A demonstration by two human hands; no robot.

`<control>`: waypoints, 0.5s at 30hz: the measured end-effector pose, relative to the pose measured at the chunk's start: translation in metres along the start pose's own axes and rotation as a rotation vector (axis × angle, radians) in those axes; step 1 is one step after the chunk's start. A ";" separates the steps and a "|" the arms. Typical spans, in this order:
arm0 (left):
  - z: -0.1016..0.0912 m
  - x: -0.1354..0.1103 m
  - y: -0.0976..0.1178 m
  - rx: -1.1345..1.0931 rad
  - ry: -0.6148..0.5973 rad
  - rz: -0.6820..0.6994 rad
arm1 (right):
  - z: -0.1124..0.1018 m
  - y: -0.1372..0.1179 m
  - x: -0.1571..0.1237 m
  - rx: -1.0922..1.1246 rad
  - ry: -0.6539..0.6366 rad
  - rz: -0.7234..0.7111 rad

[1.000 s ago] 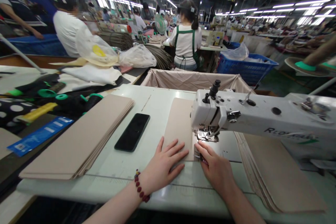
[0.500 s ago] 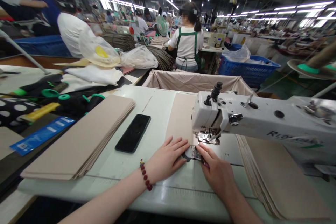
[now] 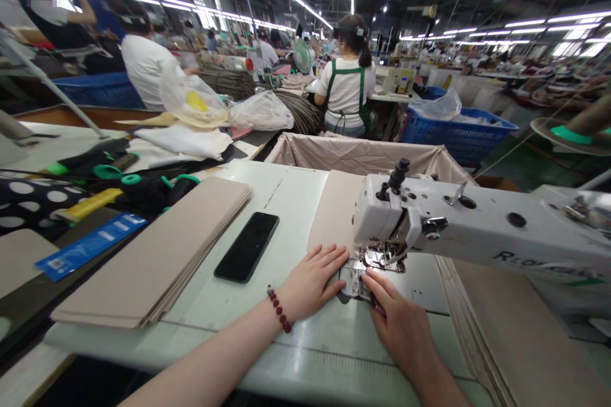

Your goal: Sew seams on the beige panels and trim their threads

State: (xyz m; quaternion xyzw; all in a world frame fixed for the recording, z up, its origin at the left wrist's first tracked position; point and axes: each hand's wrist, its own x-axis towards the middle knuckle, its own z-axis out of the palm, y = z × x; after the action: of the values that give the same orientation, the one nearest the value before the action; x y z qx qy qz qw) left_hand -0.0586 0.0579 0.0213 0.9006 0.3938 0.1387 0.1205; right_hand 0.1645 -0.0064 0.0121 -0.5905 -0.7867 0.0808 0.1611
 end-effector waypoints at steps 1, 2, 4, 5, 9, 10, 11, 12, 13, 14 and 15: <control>0.000 0.000 0.000 0.001 0.000 -0.001 | 0.001 0.001 0.000 -0.001 0.008 -0.005; -0.001 0.000 0.000 0.003 0.000 -0.002 | 0.002 0.001 0.000 -0.004 0.017 -0.012; -0.001 -0.001 0.001 0.005 0.000 -0.005 | 0.003 0.002 -0.001 -0.015 0.034 -0.024; -0.001 -0.001 0.001 0.005 0.001 -0.006 | 0.003 0.001 -0.001 -0.022 0.046 -0.027; 0.000 -0.001 0.000 -0.004 0.000 -0.002 | 0.004 0.001 -0.001 -0.031 0.068 -0.041; 0.000 -0.001 0.000 -0.006 0.001 -0.001 | 0.005 0.001 -0.002 -0.031 0.071 -0.044; -0.001 -0.001 0.000 -0.005 0.002 -0.001 | 0.006 0.002 -0.002 -0.030 0.072 -0.048; -0.002 -0.001 0.000 0.003 0.004 -0.004 | 0.008 0.004 -0.003 -0.029 0.075 -0.055; -0.004 -0.002 0.001 0.012 0.005 -0.010 | 0.011 0.006 -0.004 -0.025 0.085 -0.064; -0.006 -0.004 0.002 0.014 0.005 -0.017 | 0.014 0.009 -0.005 -0.015 0.102 -0.078; -0.008 -0.006 0.004 0.013 0.003 -0.024 | 0.018 0.011 -0.005 0.000 0.127 -0.096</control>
State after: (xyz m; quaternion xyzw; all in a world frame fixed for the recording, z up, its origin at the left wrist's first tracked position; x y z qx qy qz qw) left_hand -0.0624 0.0519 0.0291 0.8964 0.4055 0.1361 0.1159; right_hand 0.1698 -0.0067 -0.0089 -0.5560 -0.8023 0.0356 0.2145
